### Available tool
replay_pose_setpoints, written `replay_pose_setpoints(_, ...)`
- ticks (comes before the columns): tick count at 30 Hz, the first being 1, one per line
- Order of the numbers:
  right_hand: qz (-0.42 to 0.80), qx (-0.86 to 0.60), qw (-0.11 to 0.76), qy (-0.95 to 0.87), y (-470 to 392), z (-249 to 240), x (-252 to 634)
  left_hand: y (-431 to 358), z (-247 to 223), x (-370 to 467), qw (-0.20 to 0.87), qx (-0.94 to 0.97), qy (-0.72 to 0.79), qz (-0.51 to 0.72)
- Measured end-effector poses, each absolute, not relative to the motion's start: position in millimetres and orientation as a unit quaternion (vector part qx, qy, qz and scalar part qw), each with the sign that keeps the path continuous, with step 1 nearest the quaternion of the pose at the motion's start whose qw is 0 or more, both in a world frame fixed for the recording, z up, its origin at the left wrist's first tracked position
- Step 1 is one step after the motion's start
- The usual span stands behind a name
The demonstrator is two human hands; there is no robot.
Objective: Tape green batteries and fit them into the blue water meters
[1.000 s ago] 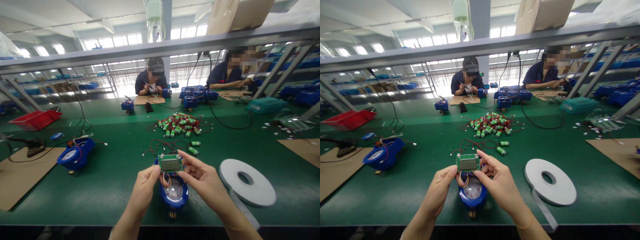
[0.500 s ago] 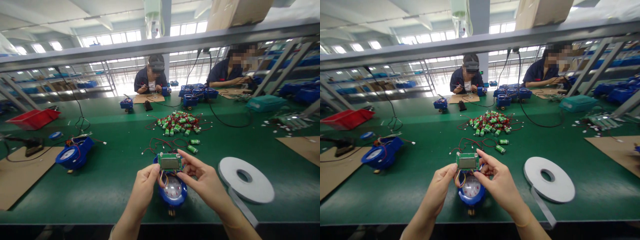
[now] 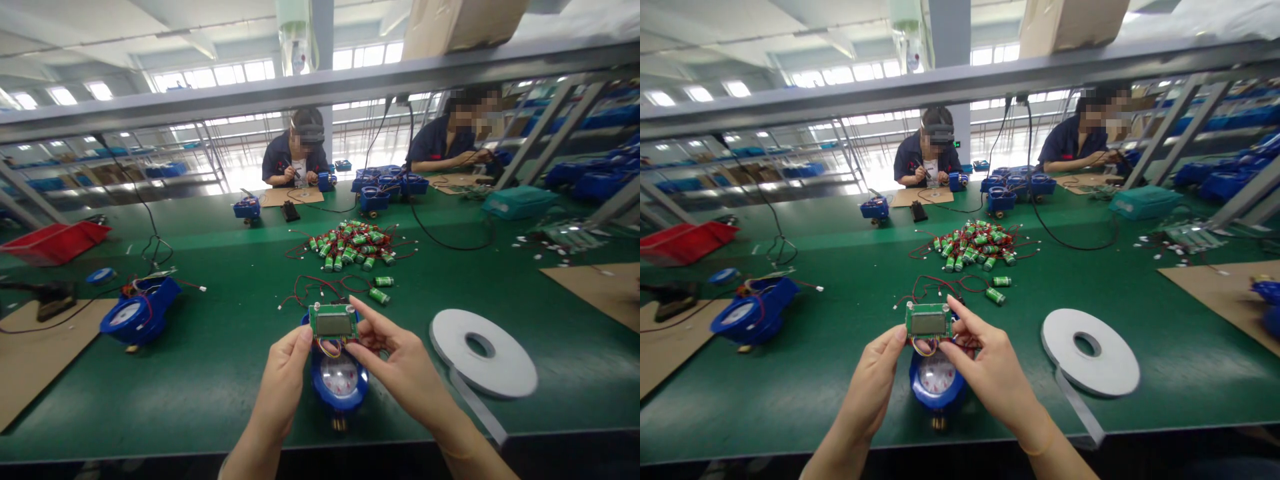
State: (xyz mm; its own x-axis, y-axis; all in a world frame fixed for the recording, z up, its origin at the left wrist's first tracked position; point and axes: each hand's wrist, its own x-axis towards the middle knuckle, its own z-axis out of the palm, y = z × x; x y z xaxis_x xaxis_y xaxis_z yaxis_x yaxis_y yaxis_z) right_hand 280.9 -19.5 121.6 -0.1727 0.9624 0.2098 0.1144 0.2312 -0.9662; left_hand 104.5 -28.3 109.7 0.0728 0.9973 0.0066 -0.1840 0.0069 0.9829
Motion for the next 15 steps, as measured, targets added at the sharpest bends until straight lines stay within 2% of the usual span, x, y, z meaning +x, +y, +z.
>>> replay_pose_setpoints(11,0.446,-0.451,0.474,-0.611,-19.6,124.5,278.9,-27.1,107.5,103.9,0.548,0.468,0.456,0.522)
replay_pose_setpoints(15,0.443,-0.458,0.474,-0.607,-16.6,119.9,278.8,-22.5,102.8,101.9,0.501,0.474,0.488,0.536)
